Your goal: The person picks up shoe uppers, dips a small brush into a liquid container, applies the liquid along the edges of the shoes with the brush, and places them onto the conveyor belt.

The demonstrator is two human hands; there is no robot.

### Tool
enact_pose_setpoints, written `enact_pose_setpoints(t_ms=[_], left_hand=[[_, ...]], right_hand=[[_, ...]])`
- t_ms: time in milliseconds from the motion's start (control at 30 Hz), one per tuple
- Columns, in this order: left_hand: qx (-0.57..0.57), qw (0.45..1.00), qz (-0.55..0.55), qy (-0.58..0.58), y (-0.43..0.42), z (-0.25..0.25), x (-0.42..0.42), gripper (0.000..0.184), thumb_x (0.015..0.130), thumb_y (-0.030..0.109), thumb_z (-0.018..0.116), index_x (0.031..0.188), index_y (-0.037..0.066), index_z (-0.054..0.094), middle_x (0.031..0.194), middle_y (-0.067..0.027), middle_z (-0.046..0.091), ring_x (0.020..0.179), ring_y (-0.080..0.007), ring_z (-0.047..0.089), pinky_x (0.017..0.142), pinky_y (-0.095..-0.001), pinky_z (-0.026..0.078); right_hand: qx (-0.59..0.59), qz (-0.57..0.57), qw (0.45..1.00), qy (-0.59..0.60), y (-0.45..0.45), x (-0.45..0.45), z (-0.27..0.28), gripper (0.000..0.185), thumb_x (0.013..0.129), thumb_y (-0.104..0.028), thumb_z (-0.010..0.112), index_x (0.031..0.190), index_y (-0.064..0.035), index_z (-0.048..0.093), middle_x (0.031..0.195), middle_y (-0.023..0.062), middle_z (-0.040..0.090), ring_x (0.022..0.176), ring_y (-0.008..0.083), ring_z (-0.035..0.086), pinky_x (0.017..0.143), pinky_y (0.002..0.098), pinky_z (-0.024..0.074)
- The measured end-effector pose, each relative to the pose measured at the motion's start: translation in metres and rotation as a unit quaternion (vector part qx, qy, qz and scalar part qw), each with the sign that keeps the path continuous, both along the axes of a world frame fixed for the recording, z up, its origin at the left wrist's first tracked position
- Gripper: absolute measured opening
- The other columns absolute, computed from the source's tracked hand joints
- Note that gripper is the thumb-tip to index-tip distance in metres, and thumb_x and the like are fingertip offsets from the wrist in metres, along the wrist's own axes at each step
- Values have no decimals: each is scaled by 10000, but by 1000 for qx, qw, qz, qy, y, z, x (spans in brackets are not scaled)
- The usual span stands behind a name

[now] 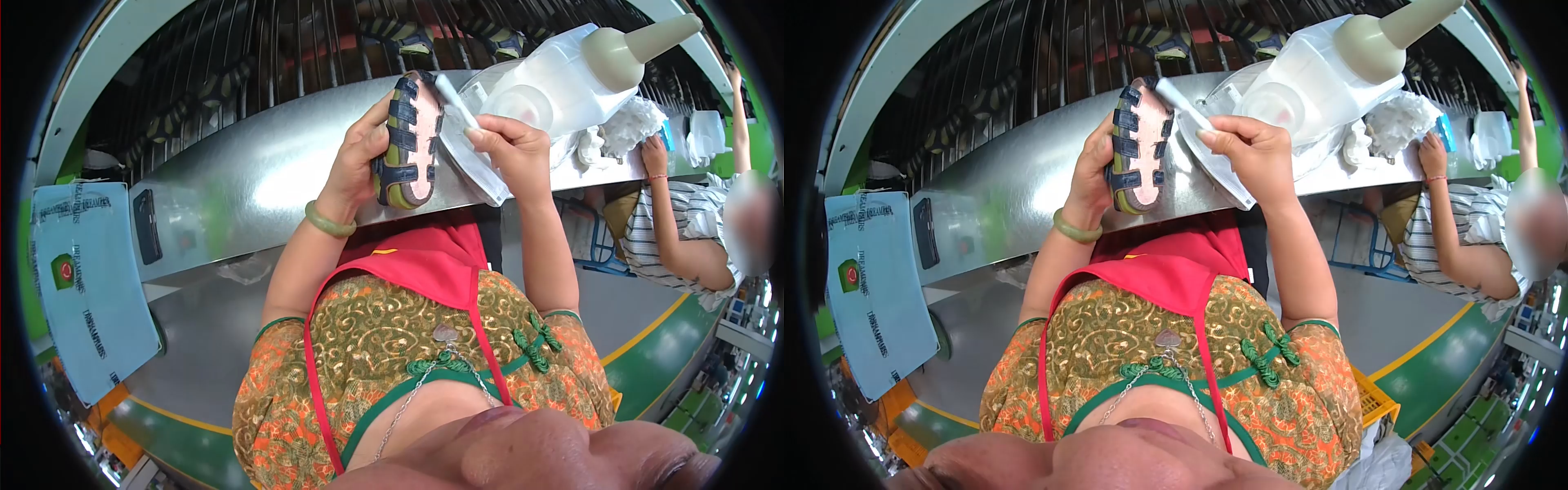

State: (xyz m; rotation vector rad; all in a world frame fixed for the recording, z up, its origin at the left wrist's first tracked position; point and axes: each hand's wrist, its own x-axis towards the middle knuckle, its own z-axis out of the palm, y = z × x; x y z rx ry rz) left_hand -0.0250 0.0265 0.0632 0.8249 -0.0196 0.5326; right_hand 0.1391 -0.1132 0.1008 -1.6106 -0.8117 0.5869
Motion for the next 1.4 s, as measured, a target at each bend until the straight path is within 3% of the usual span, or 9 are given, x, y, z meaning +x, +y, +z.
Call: enact_pose_setpoints(t_ms=[167, 233, 300, 367, 500, 600, 767, 933, 1400], left_hand=[[-25, 998, 61, -18, 7, -9, 1, 688, 878, 272, 627, 1421, 0, 305, 1211, -118, 572, 991, -156, 618, 848, -278, 523], [-23, 997, 70, -26, 10, -11, -1, 649, 893, 220, 605, 1423, 0, 301, 1203, -119, 575, 984, -154, 619, 842, -279, 523], [2, 995, 96, -3, 10, -8, -2, 640, 893, 194, 600, 1425, 3, 300, 1186, -120, 584, 971, -153, 623, 833, -282, 523], [5, 996, 90, 1, 7, -6, -3, 639, 892, 178, 597, 1429, 7, 297, 1170, -124, 591, 960, -158, 627, 833, -284, 521], [30, 993, 110, 18, 1, -2, 2, 643, 888, 167, 595, 1433, 12, 291, 1120, -137, 611, 948, -164, 630, 841, -287, 514], [65, 991, 106, 52, -1, -2, -1, 634, 875, 140, 595, 1429, 18, 313, 1121, -143, 612, 957, -160, 624, 837, -285, 510], [84, 990, 92, 67, -2, -5, -2, 635, 869, 135, 597, 1425, 8, 317, 1137, -150, 608, 941, -162, 630, 836, -290, 513], [49, 993, 83, 67, -2, -3, -5, 609, 877, 149, 578, 1413, -5, 333, 1163, -157, 597, 944, -176, 636, 844, -295, 519], [-26, 995, 64, 66, 5, -6, -2, 479, 940, 209, 498, 1342, -39, 422, 1102, -108, 607, 929, -142, 615, 816, -270, 517]], right_hand=[[-15, -21, 996, -80, -13, -23, -13, 203, 807, -108, 719, 968, 15, 705, 665, 13, 640, 552, 31, 520, 482, 167, 387], [-50, 52, 996, 54, -23, -31, -15, 200, 818, -124, 713, 970, 5, 708, 669, 19, 649, 592, 42, 561, 526, 191, 439], [-61, 67, 992, 85, -26, -30, -17, 195, 836, -125, 696, 980, 7, 704, 679, 19, 649, 574, 41, 552, 504, 192, 427], [10, 80, 990, 118, -23, -31, -17, 195, 846, -122, 684, 992, 7, 697, 658, 18, 632, 520, 23, 480, 464, 168, 355], [55, 57, 994, 70, -10, -36, -15, 198, 860, -125, 669, 1005, 8, 693, 662, 25, 632, 528, 18, 478, 473, 165, 348], [39, 18, 999, 17, -6, -33, -15, 172, 860, -112, 665, 957, 25, 700, 694, 14, 641, 606, 53, 553, 550, 198, 437], [8, -16, 997, -69, 4, -14, -20, 181, 834, -93, 694, 962, 36, 697, 726, 48, 660, 647, 79, 587, 595, 209, 459], [24, -24, 998, -53, 8, -8, -20, 191, 804, -80, 724, 956, 33, 700, 748, 43, 667, 665, 72, 589, 615, 201, 468], [-10, 99, 995, -21, -7, -10, -20, 159, 741, -30, 744, 893, 7, 720, 762, 44, 674, 670, 69, 585, 611, 200, 456]])
